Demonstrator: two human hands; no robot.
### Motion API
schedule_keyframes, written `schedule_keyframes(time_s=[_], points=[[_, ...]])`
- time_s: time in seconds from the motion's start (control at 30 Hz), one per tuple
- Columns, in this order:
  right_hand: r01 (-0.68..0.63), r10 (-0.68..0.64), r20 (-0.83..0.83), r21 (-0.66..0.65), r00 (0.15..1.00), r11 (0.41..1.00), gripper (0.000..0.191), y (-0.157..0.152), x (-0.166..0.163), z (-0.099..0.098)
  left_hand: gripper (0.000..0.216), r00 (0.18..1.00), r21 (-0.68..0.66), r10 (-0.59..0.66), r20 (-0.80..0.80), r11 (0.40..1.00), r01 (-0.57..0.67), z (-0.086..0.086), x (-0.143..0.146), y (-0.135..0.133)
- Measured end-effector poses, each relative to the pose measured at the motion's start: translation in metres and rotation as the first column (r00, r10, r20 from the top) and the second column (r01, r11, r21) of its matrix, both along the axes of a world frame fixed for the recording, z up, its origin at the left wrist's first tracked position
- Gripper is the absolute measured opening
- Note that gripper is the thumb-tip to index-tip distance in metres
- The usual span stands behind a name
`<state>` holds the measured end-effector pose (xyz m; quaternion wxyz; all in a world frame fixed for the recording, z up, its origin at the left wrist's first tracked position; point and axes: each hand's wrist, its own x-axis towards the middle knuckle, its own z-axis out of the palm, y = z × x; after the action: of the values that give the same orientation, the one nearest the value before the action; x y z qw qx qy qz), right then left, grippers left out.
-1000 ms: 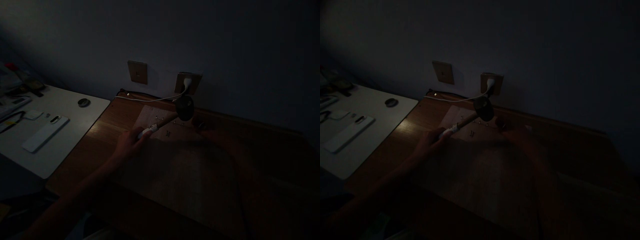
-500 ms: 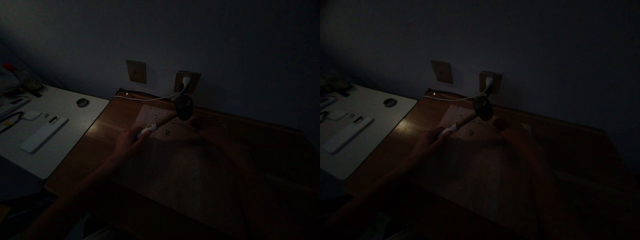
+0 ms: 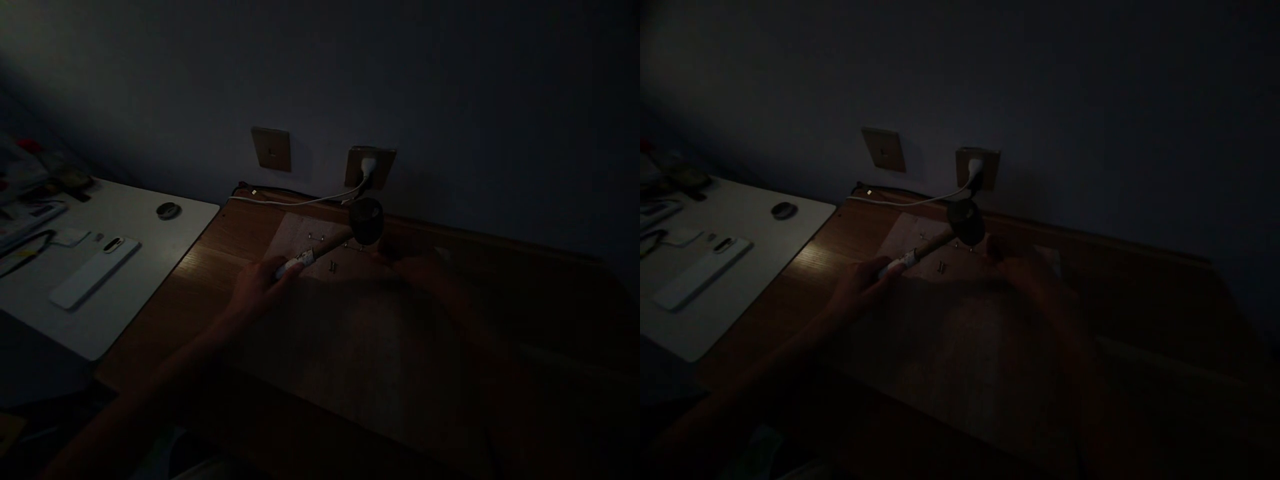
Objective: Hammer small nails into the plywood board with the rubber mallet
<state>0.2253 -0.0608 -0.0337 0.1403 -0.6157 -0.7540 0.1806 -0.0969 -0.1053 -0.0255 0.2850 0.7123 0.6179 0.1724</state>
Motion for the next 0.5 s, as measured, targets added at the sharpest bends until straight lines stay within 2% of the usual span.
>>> schedule_keyframes(time_s=[0.17,0.27,0.37,0.43,0.5], points=[[0.105,-0.119,-0.09,-0.148,0.989,0.983,0.018,-0.002,0.01,0.006,0.058,0.999,0.011,-0.046,0.001,0.999,0.046,0.008,0.01,0.0],[0.088,-0.124,-0.217,-0.167,0.968,0.982,0.022,0.0,0.026,0.002,0.057,0.996,0.032,-0.088,-0.017,0.996,0.088,0.011,0.017,0.003],[0.007,-0.057,-0.316,-0.155,0.947,0.988,0.046,0.003,0.042,-0.001,0.059,0.992,0.03,-0.112,-0.057,0.993,0.114,0.008,0.021,0.005],[-0.014,-0.03,-0.301,-0.141,0.953,0.99,0.062,0.004,0.047,-0.001,0.059,0.99,0.033,-0.113,-0.082,0.993,0.116,0.004,0.022,0.005],[-0.008,-0.025,-0.285,-0.116,0.958,0.993,0.066,0.005,0.049,0.003,0.058,0.993,0.047,-0.103,-0.065,0.993,0.106,0.0,0.023,0.004]])
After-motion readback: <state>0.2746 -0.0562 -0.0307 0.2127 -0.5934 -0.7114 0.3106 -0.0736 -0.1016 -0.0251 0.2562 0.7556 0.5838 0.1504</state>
